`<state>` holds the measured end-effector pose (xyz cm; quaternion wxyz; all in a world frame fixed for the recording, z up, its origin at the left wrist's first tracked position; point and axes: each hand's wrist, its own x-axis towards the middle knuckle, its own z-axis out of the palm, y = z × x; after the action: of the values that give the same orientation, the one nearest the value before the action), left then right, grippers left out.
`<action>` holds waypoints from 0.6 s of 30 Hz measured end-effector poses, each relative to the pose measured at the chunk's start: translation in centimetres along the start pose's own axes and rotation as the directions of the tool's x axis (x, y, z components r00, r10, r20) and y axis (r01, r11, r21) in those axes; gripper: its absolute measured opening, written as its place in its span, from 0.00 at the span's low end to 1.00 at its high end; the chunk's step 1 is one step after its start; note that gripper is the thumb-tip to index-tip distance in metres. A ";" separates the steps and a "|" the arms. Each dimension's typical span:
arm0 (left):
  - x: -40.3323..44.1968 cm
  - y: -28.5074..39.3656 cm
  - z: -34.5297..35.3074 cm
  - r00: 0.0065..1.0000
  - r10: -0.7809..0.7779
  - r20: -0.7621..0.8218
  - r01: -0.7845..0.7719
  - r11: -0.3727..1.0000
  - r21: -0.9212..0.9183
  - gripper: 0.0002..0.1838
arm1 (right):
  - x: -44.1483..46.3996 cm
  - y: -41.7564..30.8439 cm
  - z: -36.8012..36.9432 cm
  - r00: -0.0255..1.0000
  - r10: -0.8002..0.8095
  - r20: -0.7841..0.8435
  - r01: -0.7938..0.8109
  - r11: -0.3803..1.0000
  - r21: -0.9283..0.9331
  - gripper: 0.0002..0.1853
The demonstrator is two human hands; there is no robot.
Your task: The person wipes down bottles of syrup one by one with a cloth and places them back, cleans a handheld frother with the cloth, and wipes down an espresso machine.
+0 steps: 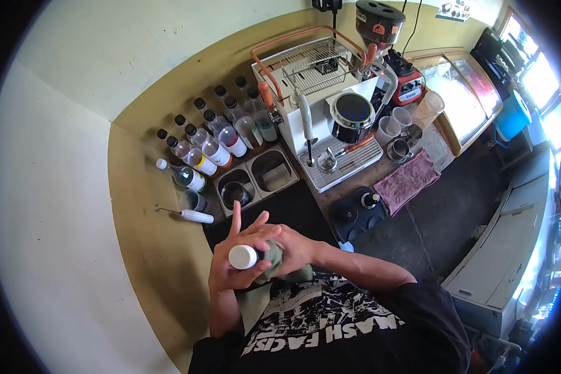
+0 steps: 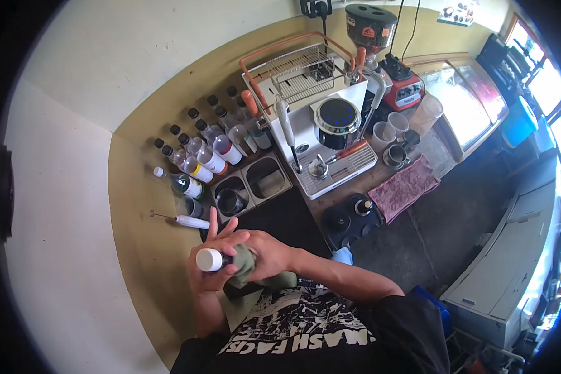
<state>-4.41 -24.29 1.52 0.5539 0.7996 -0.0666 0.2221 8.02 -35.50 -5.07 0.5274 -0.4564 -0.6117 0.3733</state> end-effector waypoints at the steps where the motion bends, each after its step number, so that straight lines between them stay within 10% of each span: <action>1: -0.1 0.0 -0.1 1.000 0.016 0.004 -0.016 1.000 0.018 0.10 | -0.6 0.6 0.4 0.993 -0.088 -0.084 0.085 0.995 -0.045 0.42; 9: -0.1 1.0 -0.5 0.955 0.178 -0.237 -0.246 0.921 -0.303 0.16 | -2.7 7.8 4.5 0.956 -0.127 -0.266 0.096 0.987 -0.126 0.54; 18: -0.7 -1.6 1.0 0.941 0.124 -0.314 -0.233 0.913 -0.336 0.10 | -2.3 5.6 3.4 0.923 -0.221 -0.316 0.115 0.940 -0.322 0.45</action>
<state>-4.19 -24.73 -0.46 0.6747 0.6313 -0.0997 0.3691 5.69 -35.90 -11.58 0.5828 -0.5343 -0.5952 0.1436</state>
